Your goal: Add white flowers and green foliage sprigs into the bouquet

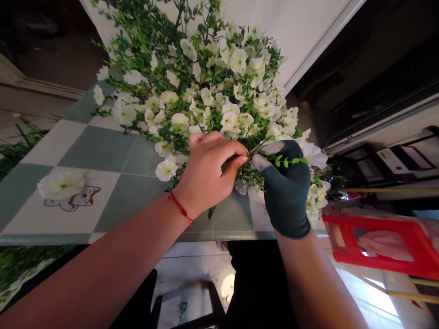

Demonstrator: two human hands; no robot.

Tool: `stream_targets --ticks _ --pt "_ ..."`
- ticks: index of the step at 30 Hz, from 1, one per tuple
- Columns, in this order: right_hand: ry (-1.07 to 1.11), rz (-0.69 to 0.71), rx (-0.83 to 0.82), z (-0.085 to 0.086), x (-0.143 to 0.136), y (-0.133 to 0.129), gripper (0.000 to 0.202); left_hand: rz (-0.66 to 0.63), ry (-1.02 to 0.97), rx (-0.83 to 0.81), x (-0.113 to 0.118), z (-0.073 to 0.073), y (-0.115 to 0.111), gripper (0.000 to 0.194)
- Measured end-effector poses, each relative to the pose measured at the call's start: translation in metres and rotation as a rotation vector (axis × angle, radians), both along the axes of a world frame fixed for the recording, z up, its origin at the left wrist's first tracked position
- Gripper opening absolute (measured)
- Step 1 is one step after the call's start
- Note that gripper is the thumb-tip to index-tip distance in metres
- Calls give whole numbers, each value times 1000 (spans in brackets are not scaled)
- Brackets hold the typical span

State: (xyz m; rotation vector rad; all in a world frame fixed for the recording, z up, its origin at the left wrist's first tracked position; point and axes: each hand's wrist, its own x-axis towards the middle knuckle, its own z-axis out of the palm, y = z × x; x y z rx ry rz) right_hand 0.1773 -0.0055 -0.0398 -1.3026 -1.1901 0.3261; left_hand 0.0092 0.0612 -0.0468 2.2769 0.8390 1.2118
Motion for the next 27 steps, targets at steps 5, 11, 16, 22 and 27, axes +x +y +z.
stream_targets --ticks 5,11,16,22,27 --pt "28 3 48 -1 -4 0 23 30 -22 -5 1 0 0 17" --pt "-179 -100 51 -7 -8 1 18 37 -44 -30 0 -3 1 16" --pt "-266 -158 -15 -4 -12 -1 16 60 -10 -42 0 -2 2 16" --pt "-236 -137 -105 3 -11 -4 16 60 -1 -46 0 -2 4 16" --pt "-76 -102 -82 -8 -9 2 23 72 24 -91 1 -1 6 17"
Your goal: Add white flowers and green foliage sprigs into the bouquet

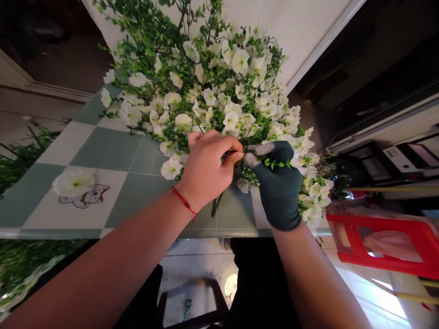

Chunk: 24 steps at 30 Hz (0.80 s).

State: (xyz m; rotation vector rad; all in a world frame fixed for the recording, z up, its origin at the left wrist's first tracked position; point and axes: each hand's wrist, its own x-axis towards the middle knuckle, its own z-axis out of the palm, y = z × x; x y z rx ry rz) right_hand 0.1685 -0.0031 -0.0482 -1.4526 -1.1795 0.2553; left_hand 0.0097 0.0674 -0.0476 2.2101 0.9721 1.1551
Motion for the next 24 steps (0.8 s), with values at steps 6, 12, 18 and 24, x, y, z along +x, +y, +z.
stream_targets --ticks 6,12,18,24 --pt "171 145 60 -9 -2 8 43 12 -23 21 1 2 0 12" --pt "225 182 -29 -7 -5 10 16 -4 -132 27 2 0 0 15" --pt "334 157 -11 -8 -12 11 16 -43 -243 36 3 -6 4 30" --pt "292 80 19 -5 -18 12 16 -70 -362 168 -10 4 3 21"
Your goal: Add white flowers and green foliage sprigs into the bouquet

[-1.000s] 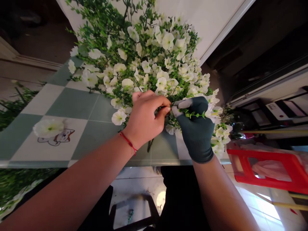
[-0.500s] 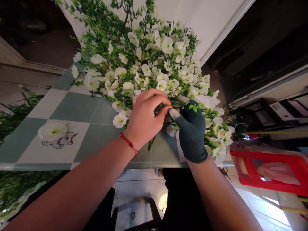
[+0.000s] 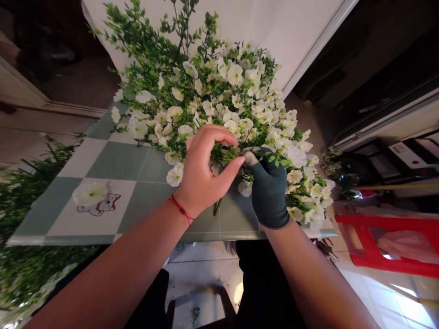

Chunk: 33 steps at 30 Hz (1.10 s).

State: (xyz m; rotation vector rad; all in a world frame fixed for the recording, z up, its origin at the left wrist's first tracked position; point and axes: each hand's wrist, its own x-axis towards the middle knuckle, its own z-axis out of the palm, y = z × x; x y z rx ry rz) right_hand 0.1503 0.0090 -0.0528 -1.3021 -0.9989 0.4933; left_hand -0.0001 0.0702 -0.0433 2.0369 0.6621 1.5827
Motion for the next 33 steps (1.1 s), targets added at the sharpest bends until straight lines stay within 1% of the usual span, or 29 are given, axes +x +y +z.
stream_targets --ticks 2,4,6,9,11,13,15,17,20,23,28,31,33 --pt "5 -8 4 -1 -2 0 15 46 -126 31 -8 6 4 10" --pt "22 -31 11 -5 -4 1 17 136 -263 9 -19 11 10 4" --pt "33 -60 20 -9 -6 2 19 227 -370 -64 -31 13 17 2" --pt "78 -89 29 -17 -12 5 24 344 -433 -208 -49 11 24 7" --pt "107 -121 34 -21 -15 9 26 396 -400 -297 -60 6 26 8" --pt "115 -161 42 -24 -17 12 27 404 -343 -353 -67 0 27 8" --pt "106 -187 45 -27 -18 14 27 433 -256 -446 -70 -6 26 10" --pt "89 -201 43 -29 -17 13 28 471 -191 -499 -70 -11 25 13" --pt "73 -223 33 -32 -16 8 28 514 -167 -517 -71 -18 22 14" --pt "76 -225 22 -34 -15 5 28 526 -142 -534 -76 -22 19 15" --pt "74 -147 -2 -34 -16 11 30 551 -177 -548 -83 -21 11 20" --pt "71 -140 -10 -35 -15 13 30 532 -184 -559 -82 -19 10 22" --pt "68 -133 -17 -36 -14 12 31 516 -168 -572 -81 -21 12 22"
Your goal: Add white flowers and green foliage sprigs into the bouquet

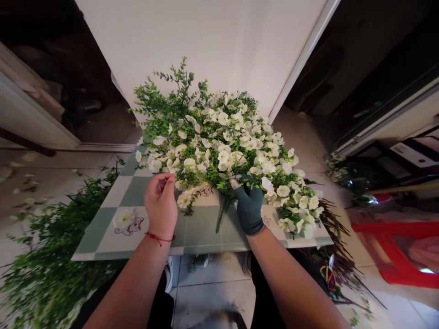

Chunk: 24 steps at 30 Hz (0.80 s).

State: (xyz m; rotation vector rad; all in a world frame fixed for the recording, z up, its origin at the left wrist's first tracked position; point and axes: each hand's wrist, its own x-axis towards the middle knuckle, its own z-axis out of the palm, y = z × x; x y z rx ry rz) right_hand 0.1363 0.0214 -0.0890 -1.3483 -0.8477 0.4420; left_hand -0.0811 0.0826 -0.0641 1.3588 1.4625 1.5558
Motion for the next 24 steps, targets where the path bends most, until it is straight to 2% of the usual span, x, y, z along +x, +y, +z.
stream_targets --ticks 7,15,18,22,24 --pt "8 16 -9 2 1 -4 31 -54 158 -94 -16 -12 10 25" --pt "9 23 15 8 0 -7 25 -98 387 -155 -15 -7 -1 21" --pt "11 23 12 10 0 -7 25 -109 423 -162 -14 -7 0 23" --pt "21 21 15 10 0 -6 26 -125 439 -144 -13 -7 4 9" --pt "30 13 21 10 0 -6 27 -95 412 -118 -13 -7 4 10"
